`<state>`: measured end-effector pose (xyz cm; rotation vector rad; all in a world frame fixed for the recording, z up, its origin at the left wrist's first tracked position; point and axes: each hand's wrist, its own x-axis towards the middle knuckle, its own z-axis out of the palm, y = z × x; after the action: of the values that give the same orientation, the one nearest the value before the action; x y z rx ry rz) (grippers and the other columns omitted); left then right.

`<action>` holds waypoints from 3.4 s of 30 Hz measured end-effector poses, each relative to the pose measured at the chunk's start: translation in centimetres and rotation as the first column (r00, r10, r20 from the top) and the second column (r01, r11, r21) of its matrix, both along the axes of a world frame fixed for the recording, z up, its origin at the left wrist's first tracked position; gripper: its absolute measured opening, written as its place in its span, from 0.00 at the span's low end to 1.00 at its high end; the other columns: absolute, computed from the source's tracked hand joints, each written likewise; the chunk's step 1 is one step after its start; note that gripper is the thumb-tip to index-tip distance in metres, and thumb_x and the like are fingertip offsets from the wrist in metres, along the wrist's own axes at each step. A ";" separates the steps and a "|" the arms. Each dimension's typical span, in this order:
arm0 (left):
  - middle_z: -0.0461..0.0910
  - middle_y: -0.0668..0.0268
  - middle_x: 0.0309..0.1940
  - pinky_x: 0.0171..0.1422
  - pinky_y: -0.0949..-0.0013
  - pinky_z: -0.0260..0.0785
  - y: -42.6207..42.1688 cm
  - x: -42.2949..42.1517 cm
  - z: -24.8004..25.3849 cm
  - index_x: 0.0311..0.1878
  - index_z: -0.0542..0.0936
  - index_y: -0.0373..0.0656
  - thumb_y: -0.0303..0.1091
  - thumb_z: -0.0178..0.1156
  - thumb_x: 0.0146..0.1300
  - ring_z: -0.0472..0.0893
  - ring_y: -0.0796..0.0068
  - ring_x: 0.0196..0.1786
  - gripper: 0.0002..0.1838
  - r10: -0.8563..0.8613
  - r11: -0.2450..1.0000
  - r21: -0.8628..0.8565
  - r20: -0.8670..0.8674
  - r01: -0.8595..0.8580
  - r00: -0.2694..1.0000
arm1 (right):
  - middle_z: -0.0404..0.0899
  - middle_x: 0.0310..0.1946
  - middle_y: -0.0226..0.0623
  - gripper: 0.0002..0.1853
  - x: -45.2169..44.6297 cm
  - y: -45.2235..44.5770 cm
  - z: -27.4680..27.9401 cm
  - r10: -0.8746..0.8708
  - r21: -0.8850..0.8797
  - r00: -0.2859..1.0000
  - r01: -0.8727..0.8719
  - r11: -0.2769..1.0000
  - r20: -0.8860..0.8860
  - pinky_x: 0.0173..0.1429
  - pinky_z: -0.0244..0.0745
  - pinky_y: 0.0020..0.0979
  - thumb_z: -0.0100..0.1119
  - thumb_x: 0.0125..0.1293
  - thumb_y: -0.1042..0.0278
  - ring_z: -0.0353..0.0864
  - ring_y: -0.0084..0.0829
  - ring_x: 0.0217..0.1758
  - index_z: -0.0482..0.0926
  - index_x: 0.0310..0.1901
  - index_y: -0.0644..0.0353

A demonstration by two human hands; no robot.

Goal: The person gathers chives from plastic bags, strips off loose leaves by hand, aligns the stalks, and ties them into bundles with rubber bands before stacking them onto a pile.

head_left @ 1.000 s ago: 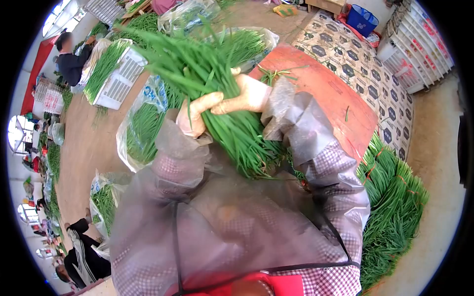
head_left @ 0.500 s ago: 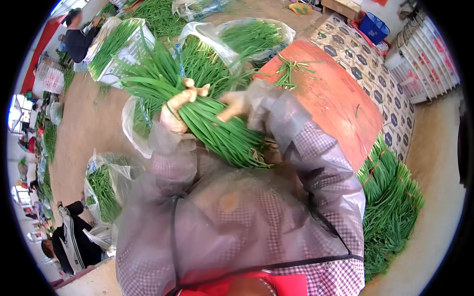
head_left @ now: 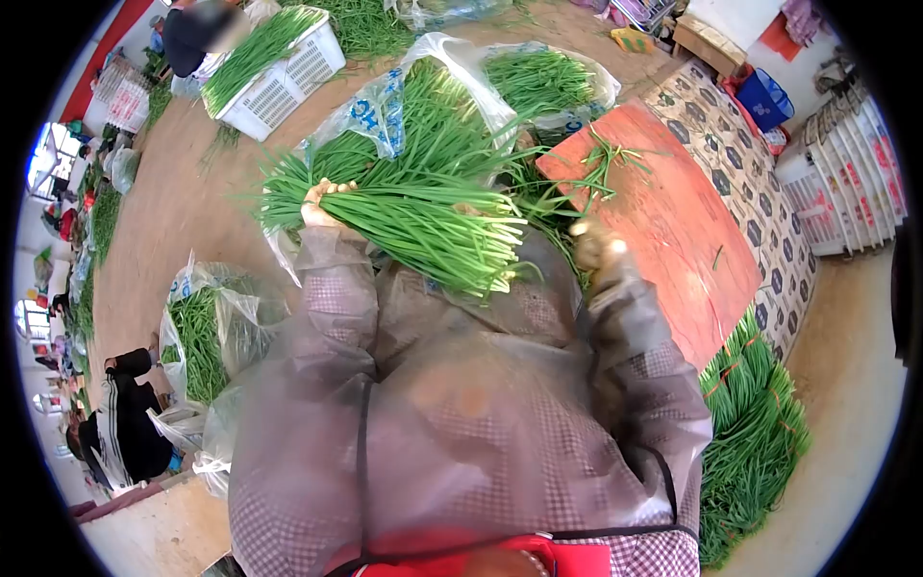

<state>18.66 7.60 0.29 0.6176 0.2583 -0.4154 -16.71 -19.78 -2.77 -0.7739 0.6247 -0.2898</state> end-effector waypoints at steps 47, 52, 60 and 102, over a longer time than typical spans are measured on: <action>0.73 0.62 0.25 0.41 0.52 0.71 0.2 -2.6 -6.4 0.27 0.69 0.44 0.37 0.49 0.57 0.73 0.59 0.30 0.08 0.107 0.971 0.227 -0.106 -0.081 0.989 | 0.76 0.53 0.36 0.41 4.4 8.9 1.6 0.319 -0.707 0.927 -0.358 0.610 -0.195 0.59 0.69 0.32 0.72 0.54 0.64 0.73 0.28 0.56 0.59 0.65 0.64; 0.78 0.58 0.26 0.45 0.49 0.71 1.6 -1.8 -6.1 0.26 0.72 0.42 0.36 0.52 0.56 0.77 0.57 0.30 0.08 -0.062 0.990 0.123 -0.080 0.071 0.995 | 0.82 0.34 0.33 0.15 7.4 11.8 4.1 0.123 -0.079 0.992 -0.125 0.989 -0.031 0.25 0.65 0.23 0.67 0.55 0.71 0.76 0.23 0.28 0.76 0.45 0.59; 0.72 0.66 0.16 0.52 0.58 0.69 1.5 -1.3 -5.2 0.20 0.71 0.43 0.28 0.56 0.52 0.73 0.68 0.24 0.08 -0.078 0.972 -0.221 0.037 0.084 0.996 | 0.65 0.17 0.25 0.04 1.2 8.3 2.7 0.410 0.079 0.911 -0.413 0.907 0.053 0.17 0.53 0.22 0.54 0.62 0.70 0.60 0.16 0.14 0.73 0.36 0.59; 0.68 0.71 0.24 0.52 0.70 0.61 4.7 -0.2 0.8 0.38 0.69 0.42 0.25 0.51 0.56 0.70 0.77 0.31 0.06 -0.213 0.639 -0.509 0.603 0.577 0.769 | 0.62 0.14 0.17 0.17 -2.5 2.9 7.0 -0.125 0.022 0.975 0.123 0.992 0.184 0.15 0.50 0.19 0.48 0.71 0.57 0.56 0.12 0.13 0.77 0.42 0.65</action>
<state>18.45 12.35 1.09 0.0206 -0.5500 -0.7347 -19.21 -16.90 4.20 -0.6897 0.4993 -0.4677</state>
